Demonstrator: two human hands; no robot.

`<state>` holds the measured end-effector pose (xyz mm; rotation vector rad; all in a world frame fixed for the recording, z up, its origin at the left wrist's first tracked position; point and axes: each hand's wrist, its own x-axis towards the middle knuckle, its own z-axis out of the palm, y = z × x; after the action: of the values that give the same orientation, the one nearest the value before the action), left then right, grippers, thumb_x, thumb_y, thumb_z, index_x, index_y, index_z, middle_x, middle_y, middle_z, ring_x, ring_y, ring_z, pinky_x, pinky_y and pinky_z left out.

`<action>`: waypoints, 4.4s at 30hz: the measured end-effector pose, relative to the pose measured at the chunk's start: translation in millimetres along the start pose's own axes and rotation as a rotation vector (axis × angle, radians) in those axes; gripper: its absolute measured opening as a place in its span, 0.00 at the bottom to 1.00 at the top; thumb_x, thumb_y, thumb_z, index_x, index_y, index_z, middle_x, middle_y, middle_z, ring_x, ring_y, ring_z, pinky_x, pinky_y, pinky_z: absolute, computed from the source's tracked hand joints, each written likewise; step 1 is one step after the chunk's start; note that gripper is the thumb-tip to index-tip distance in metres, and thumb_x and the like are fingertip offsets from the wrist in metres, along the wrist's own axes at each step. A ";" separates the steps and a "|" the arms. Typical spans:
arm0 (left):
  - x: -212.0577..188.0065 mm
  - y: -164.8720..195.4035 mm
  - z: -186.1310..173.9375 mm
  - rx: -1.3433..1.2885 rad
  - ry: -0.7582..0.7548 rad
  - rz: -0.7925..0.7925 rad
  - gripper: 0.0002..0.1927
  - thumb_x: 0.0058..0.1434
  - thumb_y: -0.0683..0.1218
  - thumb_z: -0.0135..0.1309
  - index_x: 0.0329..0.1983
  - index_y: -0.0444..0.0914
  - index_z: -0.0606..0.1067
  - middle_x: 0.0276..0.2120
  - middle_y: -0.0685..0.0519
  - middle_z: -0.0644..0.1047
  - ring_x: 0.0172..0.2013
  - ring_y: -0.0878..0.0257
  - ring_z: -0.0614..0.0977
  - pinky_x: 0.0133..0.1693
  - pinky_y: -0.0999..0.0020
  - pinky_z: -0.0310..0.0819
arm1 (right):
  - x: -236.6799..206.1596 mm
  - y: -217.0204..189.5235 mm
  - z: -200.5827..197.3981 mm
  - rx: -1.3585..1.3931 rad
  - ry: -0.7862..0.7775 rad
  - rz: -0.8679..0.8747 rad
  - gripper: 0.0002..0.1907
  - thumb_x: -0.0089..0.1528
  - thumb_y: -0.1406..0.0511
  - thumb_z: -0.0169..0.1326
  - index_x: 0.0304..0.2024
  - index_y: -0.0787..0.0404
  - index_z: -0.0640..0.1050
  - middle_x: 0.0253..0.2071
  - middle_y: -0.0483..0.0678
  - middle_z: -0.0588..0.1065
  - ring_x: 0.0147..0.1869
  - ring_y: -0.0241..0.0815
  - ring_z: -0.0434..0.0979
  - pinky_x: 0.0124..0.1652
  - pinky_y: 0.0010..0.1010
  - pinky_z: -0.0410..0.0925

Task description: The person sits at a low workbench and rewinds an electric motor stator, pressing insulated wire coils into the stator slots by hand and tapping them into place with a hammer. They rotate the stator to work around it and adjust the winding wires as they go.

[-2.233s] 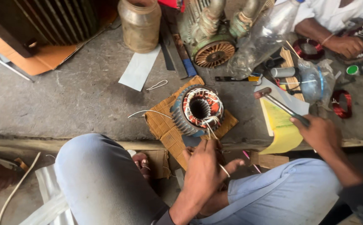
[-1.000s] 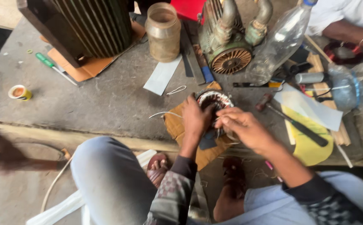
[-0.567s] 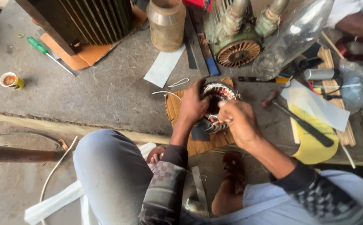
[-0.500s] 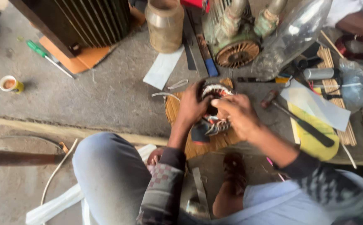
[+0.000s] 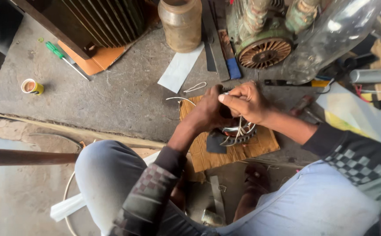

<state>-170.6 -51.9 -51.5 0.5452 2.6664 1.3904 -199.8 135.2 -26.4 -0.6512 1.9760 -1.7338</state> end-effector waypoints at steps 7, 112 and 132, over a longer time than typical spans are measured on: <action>-4.8 13.0 15.0 0.132 0.129 -0.005 0.47 0.43 0.49 0.72 0.64 0.28 0.63 0.58 0.33 0.69 0.57 0.36 0.73 0.53 0.51 0.74 | -1.4 0.6 5.2 -0.298 0.019 -0.169 0.29 0.68 0.63 0.54 0.14 0.61 0.60 0.15 0.35 0.52 0.20 0.28 0.48 0.21 0.31 0.44; -52.6 43.9 -15.2 0.241 0.043 0.243 0.03 0.55 0.48 0.61 0.32 0.49 0.83 0.37 0.59 0.80 0.45 0.58 0.79 0.55 0.46 0.60 | -245.5 -141.2 172.2 -0.727 0.129 -0.141 0.11 0.65 0.65 0.57 0.48 0.63 0.78 0.43 0.51 0.80 0.38 0.44 0.85 0.37 0.33 0.76; -54.5 39.9 -11.1 0.179 0.124 0.288 0.03 0.52 0.48 0.63 0.30 0.48 0.82 0.34 0.59 0.80 0.44 0.60 0.80 0.60 0.55 0.58 | -117.2 -61.3 28.5 -1.013 0.486 -0.283 0.07 0.59 0.67 0.63 0.37 0.62 0.78 0.38 0.48 0.79 0.38 0.46 0.80 0.38 0.36 0.71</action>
<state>-111.5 -58.7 -17.6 0.9215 2.9243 1.2911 -85.3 176.8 32.3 -0.8951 3.2525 -0.9434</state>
